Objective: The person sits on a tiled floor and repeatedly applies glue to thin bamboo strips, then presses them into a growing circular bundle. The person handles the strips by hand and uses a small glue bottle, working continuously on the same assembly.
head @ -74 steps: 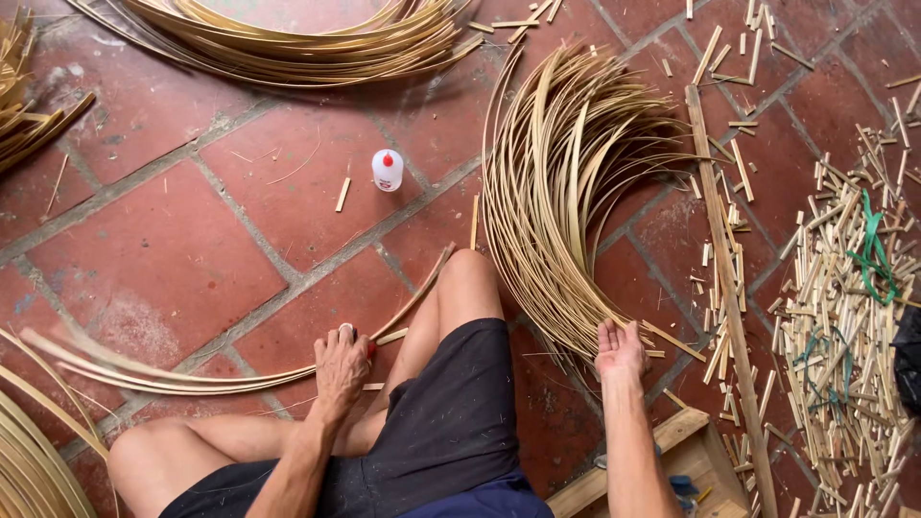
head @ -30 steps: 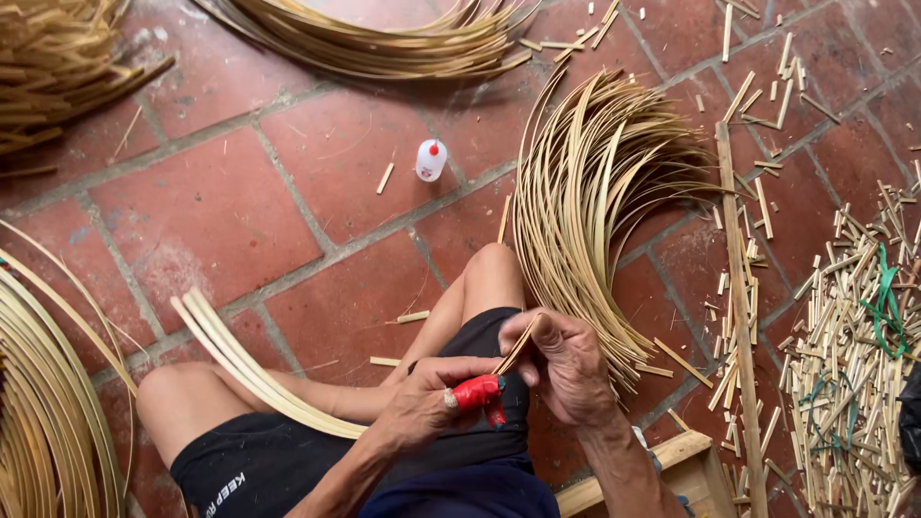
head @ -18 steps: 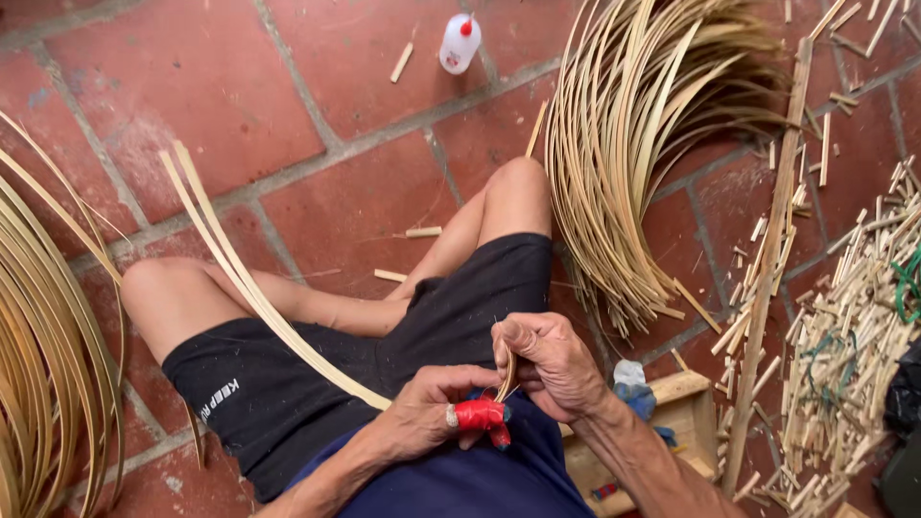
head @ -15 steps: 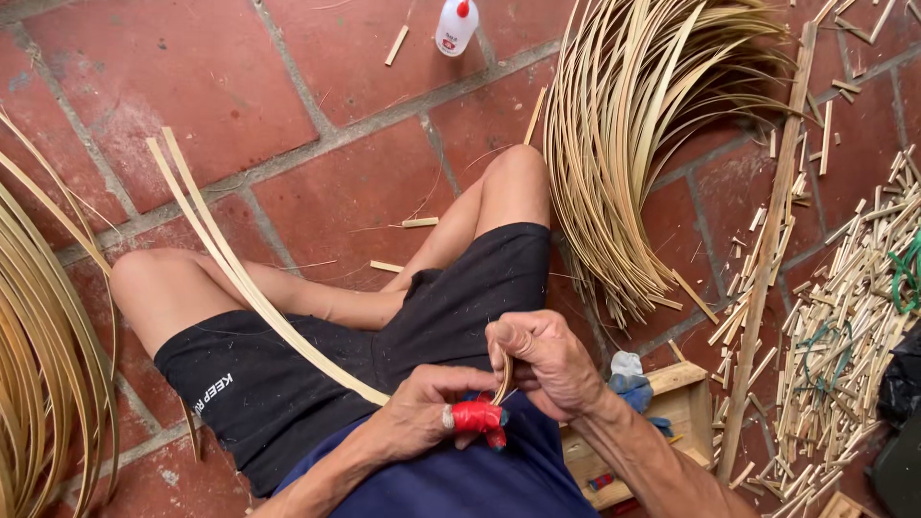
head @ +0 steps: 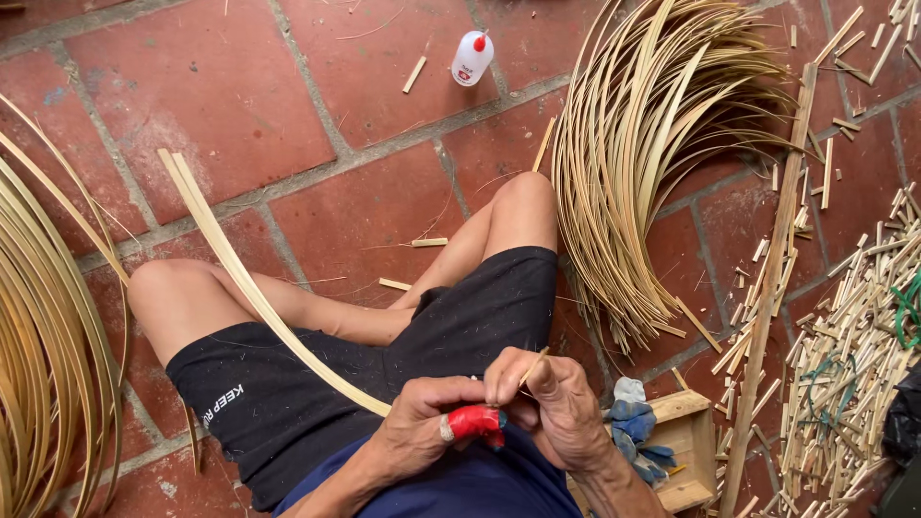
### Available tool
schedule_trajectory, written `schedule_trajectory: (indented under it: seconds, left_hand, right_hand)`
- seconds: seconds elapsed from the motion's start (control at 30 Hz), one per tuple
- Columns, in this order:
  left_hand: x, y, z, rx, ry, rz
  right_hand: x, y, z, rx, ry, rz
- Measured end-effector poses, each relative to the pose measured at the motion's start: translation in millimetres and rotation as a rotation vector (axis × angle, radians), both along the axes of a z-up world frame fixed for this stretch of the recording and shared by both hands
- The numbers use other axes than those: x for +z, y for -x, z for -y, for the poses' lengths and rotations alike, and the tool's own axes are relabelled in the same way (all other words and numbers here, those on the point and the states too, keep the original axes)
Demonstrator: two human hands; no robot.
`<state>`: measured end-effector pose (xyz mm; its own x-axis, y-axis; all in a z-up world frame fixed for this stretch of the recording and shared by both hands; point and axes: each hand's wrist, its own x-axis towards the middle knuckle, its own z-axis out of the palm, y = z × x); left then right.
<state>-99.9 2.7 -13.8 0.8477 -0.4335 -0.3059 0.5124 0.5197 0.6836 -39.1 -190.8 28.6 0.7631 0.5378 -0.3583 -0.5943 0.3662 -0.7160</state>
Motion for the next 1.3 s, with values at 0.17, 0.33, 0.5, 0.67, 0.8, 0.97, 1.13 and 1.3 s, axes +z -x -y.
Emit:
schedule_trajectory:
  seconds: [0.17, 0.33, 0.5, 0.67, 0.8, 0.97, 1.13, 1.3]
  left_hand:
    - [2.8, 12.4, 1.6, -0.069, 0.034, 0.029]
    - [-6.1, 23.6, -0.9, -0.140, -0.065, 0.141]
    - [-19.4, 35.7, 6.2, -0.121, -0.064, 0.161]
    - [-18.8, 17.8, 10.6, -0.082, -0.073, -0.152]
    - [-14.2, -21.3, 9.0, 0.183, -0.419, 0.386]
    - [-4.0, -54.7, 14.6, 0.227, -0.363, 0.303]
    - [7.4, -32.6, -24.1, 0.508, -0.601, 0.548]
    - [-28.3, -12.4, -51.1, 0.564, -0.256, 0.272]
  right_hand:
    - [7.1, 0.2, 4.9, 0.137, -0.035, -0.241]
    - [8.5, -3.7, 13.4, 0.285, -0.018, -0.393]
    - [-1.8, -6.0, 24.1, 0.391, 0.023, -0.440]
    - [-7.6, -24.7, 16.6, 0.303, 0.156, -0.311]
    - [-16.9, -33.7, 12.4, 0.017, 0.473, 0.061]
    - [-41.6, -40.0, 28.0, -0.172, 0.487, 0.213]
    - [-26.4, -59.3, 121.2, -0.680, 0.169, 0.310]
    - [-59.8, -88.2, 204.0, -1.061, -0.112, 0.401]
